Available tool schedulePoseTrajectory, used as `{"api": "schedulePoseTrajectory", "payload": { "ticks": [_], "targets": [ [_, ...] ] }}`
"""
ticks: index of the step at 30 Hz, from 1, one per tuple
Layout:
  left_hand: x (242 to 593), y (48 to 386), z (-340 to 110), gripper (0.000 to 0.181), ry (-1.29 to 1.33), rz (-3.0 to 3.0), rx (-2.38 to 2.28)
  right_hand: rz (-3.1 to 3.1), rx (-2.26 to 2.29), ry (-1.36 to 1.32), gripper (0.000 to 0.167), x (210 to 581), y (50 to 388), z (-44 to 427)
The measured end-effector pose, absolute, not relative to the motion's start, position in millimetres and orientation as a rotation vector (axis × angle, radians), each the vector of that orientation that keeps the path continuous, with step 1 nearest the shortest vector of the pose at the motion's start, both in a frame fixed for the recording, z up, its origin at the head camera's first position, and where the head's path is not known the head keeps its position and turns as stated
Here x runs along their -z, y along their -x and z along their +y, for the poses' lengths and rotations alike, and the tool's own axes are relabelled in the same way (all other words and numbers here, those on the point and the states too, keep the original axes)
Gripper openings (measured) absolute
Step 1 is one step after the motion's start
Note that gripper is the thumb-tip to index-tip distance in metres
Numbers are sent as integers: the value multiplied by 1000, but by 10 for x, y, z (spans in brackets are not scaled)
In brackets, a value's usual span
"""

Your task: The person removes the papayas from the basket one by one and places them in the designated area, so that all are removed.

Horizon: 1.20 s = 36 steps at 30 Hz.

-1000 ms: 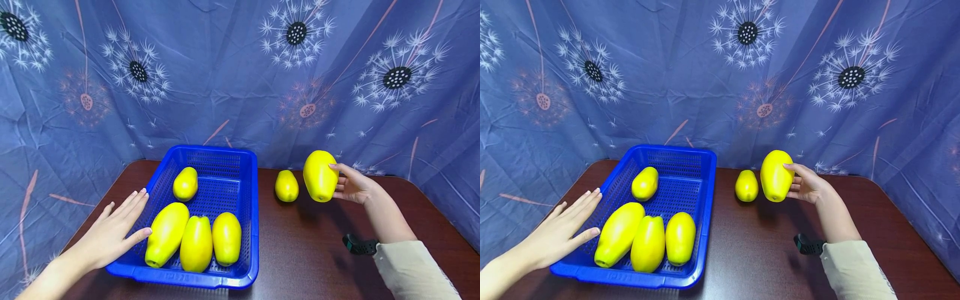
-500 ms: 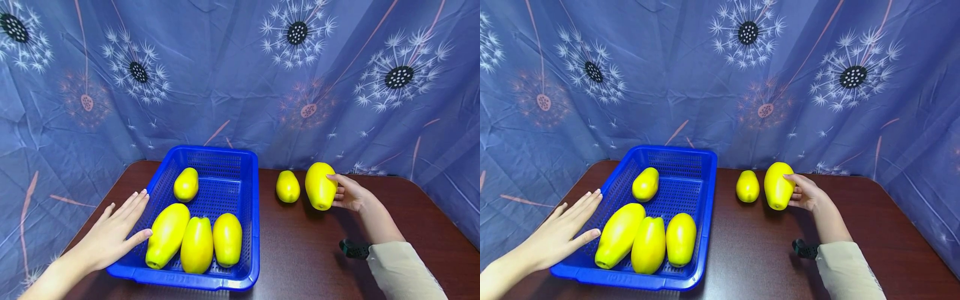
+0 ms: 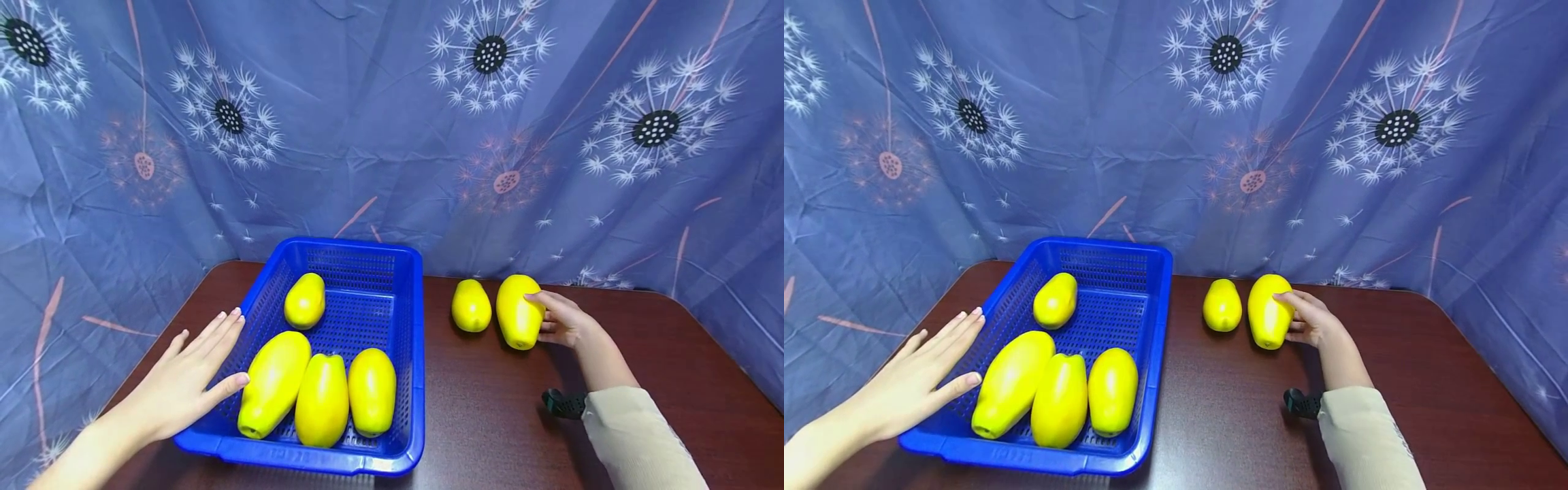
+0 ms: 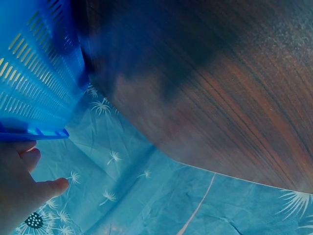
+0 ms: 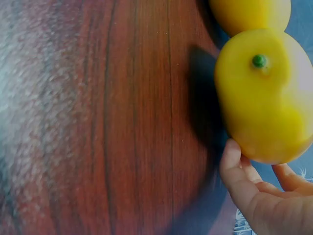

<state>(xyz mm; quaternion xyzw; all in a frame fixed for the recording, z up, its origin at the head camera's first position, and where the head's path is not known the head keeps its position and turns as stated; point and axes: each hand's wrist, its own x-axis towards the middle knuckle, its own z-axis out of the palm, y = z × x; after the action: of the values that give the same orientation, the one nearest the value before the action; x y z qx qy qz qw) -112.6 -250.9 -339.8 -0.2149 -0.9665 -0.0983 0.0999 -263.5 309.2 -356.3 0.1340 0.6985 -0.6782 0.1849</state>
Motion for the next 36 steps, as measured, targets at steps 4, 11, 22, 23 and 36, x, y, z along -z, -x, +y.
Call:
{"api": "schedulePoseTrajectory", "payload": {
  "ticks": [4, 11, 22, 23, 36],
  "targets": [
    [3397, 1136, -2509, 73, 639, -2838, 291, 2026, 1908, -373, 56, 3578, 2670, 3071],
    [3386, 1116, -2509, 73, 641, -2851, 292, 2010, 1966, -419, 65, 3577, 2704, 3056],
    [3392, 1111, -2507, 73, 646, -2850, 302, 2060, 1944, -368, 86, 3583, 2721, 3053],
    [3395, 1109, -2509, 73, 645, -2857, 301, 2079, 1928, -353, 87, 3578, 2715, 3053],
    [3364, 1126, -2506, 77, 626, -2885, 299, 2190, 1833, -335, 91, 3536, 2730, 3052]
  ]
}}
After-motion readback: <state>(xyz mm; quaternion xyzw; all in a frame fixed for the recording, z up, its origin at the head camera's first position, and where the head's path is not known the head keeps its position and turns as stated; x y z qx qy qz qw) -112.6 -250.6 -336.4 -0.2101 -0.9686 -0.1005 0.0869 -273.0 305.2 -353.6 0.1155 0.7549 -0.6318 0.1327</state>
